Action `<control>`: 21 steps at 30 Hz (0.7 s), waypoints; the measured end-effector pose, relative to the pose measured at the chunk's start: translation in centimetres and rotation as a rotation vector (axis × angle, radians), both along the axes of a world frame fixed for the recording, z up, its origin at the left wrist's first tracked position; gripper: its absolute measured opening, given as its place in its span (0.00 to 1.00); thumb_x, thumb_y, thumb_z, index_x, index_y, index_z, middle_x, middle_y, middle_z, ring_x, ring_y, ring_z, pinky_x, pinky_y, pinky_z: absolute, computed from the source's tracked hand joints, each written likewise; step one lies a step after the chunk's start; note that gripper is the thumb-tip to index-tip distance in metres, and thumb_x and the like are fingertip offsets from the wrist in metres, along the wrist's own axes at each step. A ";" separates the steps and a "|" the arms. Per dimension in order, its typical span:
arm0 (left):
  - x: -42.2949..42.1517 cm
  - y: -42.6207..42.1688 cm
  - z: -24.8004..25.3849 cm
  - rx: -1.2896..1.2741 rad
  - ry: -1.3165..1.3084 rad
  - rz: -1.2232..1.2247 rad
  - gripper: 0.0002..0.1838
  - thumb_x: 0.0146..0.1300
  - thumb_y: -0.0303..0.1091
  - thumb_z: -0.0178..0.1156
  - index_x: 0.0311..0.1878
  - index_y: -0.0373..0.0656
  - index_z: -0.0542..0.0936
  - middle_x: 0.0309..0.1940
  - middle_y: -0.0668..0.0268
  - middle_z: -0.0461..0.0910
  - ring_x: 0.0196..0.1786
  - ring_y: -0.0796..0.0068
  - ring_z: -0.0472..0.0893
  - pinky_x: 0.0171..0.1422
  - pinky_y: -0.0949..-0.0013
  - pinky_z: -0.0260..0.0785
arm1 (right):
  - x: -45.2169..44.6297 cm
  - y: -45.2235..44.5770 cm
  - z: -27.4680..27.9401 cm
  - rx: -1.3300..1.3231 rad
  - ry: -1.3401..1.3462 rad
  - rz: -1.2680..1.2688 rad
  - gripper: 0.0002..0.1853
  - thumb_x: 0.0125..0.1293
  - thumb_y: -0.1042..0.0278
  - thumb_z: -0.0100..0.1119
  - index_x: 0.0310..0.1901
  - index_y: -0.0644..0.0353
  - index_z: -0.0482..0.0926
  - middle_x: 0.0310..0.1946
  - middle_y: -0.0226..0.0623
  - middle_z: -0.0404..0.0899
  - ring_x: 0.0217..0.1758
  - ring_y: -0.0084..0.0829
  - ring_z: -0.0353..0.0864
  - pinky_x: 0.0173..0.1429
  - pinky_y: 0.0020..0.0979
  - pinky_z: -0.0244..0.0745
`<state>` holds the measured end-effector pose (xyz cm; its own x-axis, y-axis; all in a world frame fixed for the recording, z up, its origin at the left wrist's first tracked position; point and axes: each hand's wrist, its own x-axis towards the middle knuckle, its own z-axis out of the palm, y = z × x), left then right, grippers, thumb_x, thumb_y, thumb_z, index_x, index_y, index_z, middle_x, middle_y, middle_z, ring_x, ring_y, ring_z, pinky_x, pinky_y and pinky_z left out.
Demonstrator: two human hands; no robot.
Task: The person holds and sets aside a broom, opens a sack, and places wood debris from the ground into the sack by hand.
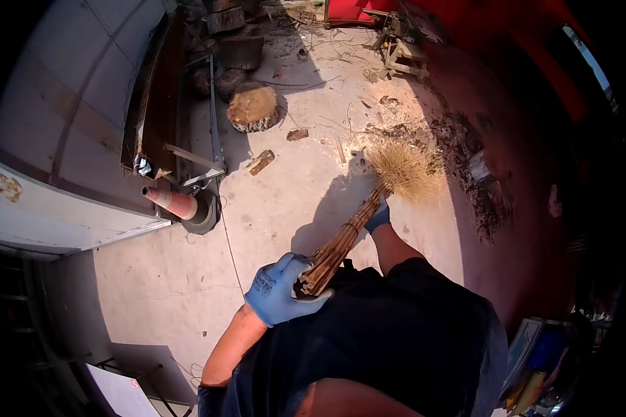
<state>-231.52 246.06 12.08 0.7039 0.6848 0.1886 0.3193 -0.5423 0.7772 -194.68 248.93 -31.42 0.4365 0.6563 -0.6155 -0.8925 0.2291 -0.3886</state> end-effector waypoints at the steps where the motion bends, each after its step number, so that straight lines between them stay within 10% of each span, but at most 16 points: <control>1: 0.1 -0.6 0.2 0.018 0.006 0.003 0.28 0.40 0.41 0.78 0.43 0.40 0.76 0.39 0.54 0.80 0.39 0.58 0.83 0.45 0.65 0.76 | 0.1 -0.1 0.4 0.000 0.007 -0.011 0.22 0.64 0.34 0.51 0.48 0.42 0.74 0.36 0.37 0.75 0.37 0.43 0.77 0.43 0.52 0.76; 7: -9.2 -9.8 -2.4 -0.036 -0.436 0.560 0.20 0.50 0.30 0.63 0.47 0.35 0.71 0.42 0.54 0.73 0.46 0.58 0.78 0.54 0.58 0.72 | -8.5 -2.8 10.6 0.187 0.310 0.305 0.12 0.67 0.53 0.56 0.35 0.53 0.74 0.31 0.36 0.77 0.34 0.40 0.78 0.42 0.43 0.77; 10: -12.9 -19.4 -2.9 0.131 -0.369 0.779 0.25 0.63 0.47 0.59 0.51 0.35 0.70 0.44 0.54 0.73 0.47 0.60 0.75 0.54 0.59 0.69 | -14.3 -6.3 17.3 0.005 0.291 0.345 0.12 0.66 0.52 0.58 0.38 0.52 0.74 0.29 0.34 0.78 0.32 0.37 0.78 0.43 0.41 0.77; 15: -14.3 -37.4 -6.3 0.294 -0.221 1.339 0.22 0.69 0.44 0.44 0.49 0.31 0.72 0.42 0.55 0.72 0.45 0.62 0.74 0.56 0.59 0.66 | -23.5 -13.8 12.2 -0.143 0.377 0.718 0.11 0.63 0.56 0.62 0.38 0.51 0.73 0.30 0.34 0.78 0.33 0.35 0.79 0.42 0.41 0.77; 21: -9.2 -47.5 -2.0 0.393 -0.043 1.623 0.22 0.69 0.45 0.43 0.46 0.31 0.72 0.39 0.56 0.72 0.43 0.63 0.73 0.52 0.60 0.66 | -37.6 -30.0 20.5 -0.264 0.513 1.327 0.13 0.58 0.60 0.66 0.41 0.51 0.73 0.29 0.31 0.76 0.36 0.29 0.79 0.41 0.38 0.81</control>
<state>-240.76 198.60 10.09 -0.6516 0.5587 0.5131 0.6906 0.1572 0.7059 -232.28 218.90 -10.93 -0.6939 0.2390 -0.6793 -0.4377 -0.8891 0.1342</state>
